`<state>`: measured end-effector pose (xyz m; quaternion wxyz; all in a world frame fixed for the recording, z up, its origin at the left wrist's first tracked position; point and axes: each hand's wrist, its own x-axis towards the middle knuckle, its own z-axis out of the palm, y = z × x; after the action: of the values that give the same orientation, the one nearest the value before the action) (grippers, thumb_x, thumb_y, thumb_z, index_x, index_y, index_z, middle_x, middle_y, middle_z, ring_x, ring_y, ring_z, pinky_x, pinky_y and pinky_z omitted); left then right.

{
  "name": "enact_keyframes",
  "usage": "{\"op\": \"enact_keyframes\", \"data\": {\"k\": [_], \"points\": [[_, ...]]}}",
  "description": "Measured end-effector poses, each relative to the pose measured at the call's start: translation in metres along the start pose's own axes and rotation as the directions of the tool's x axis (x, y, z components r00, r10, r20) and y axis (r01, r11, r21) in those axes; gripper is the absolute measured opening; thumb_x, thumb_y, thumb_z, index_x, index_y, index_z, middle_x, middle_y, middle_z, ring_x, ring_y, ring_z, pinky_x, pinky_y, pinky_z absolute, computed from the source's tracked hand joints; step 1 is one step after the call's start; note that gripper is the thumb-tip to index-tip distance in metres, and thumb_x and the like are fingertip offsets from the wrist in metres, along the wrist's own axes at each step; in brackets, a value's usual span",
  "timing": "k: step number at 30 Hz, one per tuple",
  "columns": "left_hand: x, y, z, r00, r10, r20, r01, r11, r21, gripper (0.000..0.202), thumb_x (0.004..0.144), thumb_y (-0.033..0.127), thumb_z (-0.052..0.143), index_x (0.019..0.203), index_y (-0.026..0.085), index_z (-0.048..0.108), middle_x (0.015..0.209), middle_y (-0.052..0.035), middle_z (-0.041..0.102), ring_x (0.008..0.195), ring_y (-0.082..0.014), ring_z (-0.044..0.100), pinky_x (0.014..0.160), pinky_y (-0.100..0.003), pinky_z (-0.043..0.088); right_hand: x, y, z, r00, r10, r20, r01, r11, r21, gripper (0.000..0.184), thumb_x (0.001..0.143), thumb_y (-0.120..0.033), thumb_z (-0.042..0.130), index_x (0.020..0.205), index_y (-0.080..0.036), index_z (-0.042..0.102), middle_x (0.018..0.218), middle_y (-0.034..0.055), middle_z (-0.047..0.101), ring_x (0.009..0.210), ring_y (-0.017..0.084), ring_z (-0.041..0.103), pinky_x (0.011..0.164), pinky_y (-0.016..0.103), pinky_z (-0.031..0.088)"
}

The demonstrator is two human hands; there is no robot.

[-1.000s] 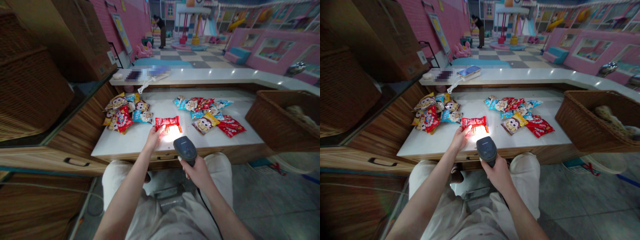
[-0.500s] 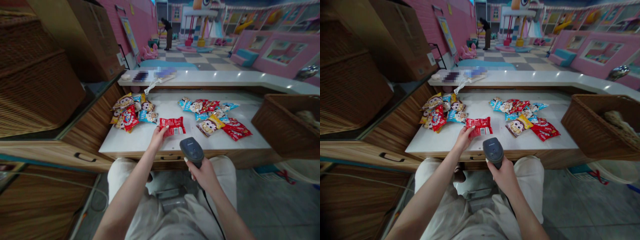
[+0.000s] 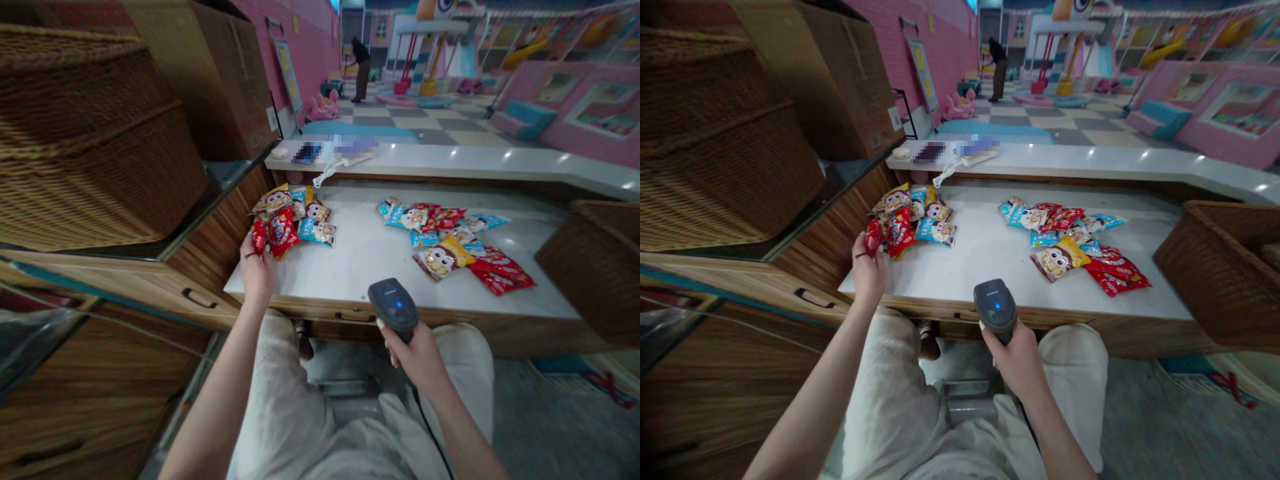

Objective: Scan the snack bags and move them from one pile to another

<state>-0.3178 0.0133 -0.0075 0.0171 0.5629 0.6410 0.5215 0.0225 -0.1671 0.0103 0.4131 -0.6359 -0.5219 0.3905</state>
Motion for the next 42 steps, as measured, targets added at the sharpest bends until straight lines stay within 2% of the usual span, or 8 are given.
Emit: {"op": "enact_keyframes", "data": {"k": [8, 14, 20, 24, 27, 35, 39, 42], "points": [[0.01, -0.025, 0.013, 0.976, -0.027, 0.214, -0.014, 0.982, 0.19, 0.103, 0.091, 0.059, 0.071, 0.169, 0.005, 0.031, 0.177, -0.0331, 0.026, 0.168, -0.0494, 0.016, 0.134, -0.071, 0.014, 0.0, 0.002, -0.006, 0.999, 0.032, -0.028, -0.031, 0.999, 0.045, 0.038, 0.09, -0.057, 0.075, 0.075, -0.025, 0.063, 0.05, -0.001, 0.063, 0.038, 0.019, 0.061, 0.043, 0.027, 0.047], [-0.005, 0.038, 0.033, 0.959, 0.262, 0.104, -0.265, 0.964, 0.009, 0.08, 0.1, 0.045, 0.065, 0.167, 0.012, 0.037, 0.177, -0.0254, 0.032, 0.169, -0.0393, 0.021, 0.138, -0.06, 0.016, -0.002, 0.004, -0.013, 0.998, 0.04, -0.05, -0.037, 0.998, 0.043, 0.034, 0.09, -0.054, 0.072, 0.075, -0.024, 0.064, 0.05, 0.0004, 0.064, 0.04, 0.02, 0.062, 0.043, 0.027, 0.047], [-0.069, 0.149, 0.127, 0.719, 0.539, 0.439, -0.375, 0.833, -0.408, 0.068, 0.103, 0.037, 0.062, 0.166, 0.023, 0.042, 0.173, -0.0181, 0.043, 0.162, -0.0322, 0.04, 0.135, -0.054, 0.032, -0.008, 0.002, -0.028, 0.993, 0.054, -0.104, -0.046, 0.996, 0.074, 0.033, 0.088, -0.052, 0.071, 0.07, -0.025, 0.062, 0.046, -0.001, 0.06, 0.038, 0.018, 0.058, 0.043, 0.027, 0.045], [-0.109, 0.208, 0.192, 0.494, 0.6, 0.629, -0.411, 0.799, -0.439, 0.073, 0.098, 0.035, 0.07, 0.165, 0.019, 0.045, 0.177, -0.0198, 0.035, 0.165, -0.0364, 0.033, 0.136, -0.055, 0.029, -0.01, -0.001, -0.046, 0.988, 0.052, -0.148, -0.045, 0.998, 0.052, 0.035, 0.085, -0.05, 0.067, 0.061, -0.027, 0.058, 0.042, -0.0014, 0.055, 0.038, 0.018, 0.054, 0.045, 0.029, 0.044], [-0.124, 0.239, 0.223, 0.413, 0.571, 0.71, -0.45, 0.805, -0.386, 0.08, 0.095, 0.034, 0.075, 0.167, 0.018, 0.043, 0.18, -0.0194, 0.03, 0.168, -0.0406, 0.026, 0.136, -0.059, 0.025, -0.01, -0.001, -0.058, 0.982, 0.062, -0.18, -0.057, 0.998, 0.034, 0.036, 0.084, -0.05, 0.067, 0.057, -0.028, 0.055, 0.041, -0.0018, 0.053, 0.037, 0.018, 0.053, 0.044, 0.029, 0.043], [-0.126, 0.243, 0.236, 0.472, 0.521, 0.711, -0.365, 0.85, -0.38, 0.071, 0.094, 0.026, 0.07, 0.162, 0.015, 0.052, 0.175, -0.0212, 0.038, 0.161, -0.0384, 0.039, 0.134, -0.055, 0.029, -0.011, 0.002, -0.065, 0.976, 0.047, -0.21, -0.036, 0.998, 0.058, 0.036, 0.085, -0.048, 0.07, 0.058, -0.028, 0.058, 0.043, -0.002, 0.056, 0.038, 0.018, 0.055, 0.043, 0.028, 0.043], [-0.108, 0.212, 0.21, 0.613, 0.452, 0.648, 0.011, 0.815, -0.579, 0.063, 0.092, 0.03, 0.07, 0.153, 0.017, 0.06, 0.167, -0.0195, 0.052, 0.157, -0.0341, 0.047, 0.134, -0.052, 0.032, -0.009, -0.002, -0.059, 0.977, 0.051, -0.209, -0.04, 0.997, 0.06, 0.031, 0.083, -0.047, 0.068, 0.061, -0.027, 0.06, 0.043, -0.0021, 0.056, 0.039, 0.018, 0.056, 0.045, 0.028, 0.044], [-0.087, 0.186, 0.182, 0.674, 0.249, 0.695, 0.471, 0.58, -0.664, 0.056, 0.09, 0.035, 0.069, 0.144, 0.021, 0.066, 0.155, -0.0139, 0.065, 0.149, -0.0321, 0.056, 0.13, -0.052, 0.037, -0.008, -0.005, -0.053, 0.981, 0.074, -0.178, -0.061, 0.995, 0.077, 0.03, 0.082, -0.049, 0.068, 0.063, -0.027, 0.059, 0.044, -0.0018, 0.058, 0.039, 0.019, 0.059, 0.046, 0.028, 0.046]]}}
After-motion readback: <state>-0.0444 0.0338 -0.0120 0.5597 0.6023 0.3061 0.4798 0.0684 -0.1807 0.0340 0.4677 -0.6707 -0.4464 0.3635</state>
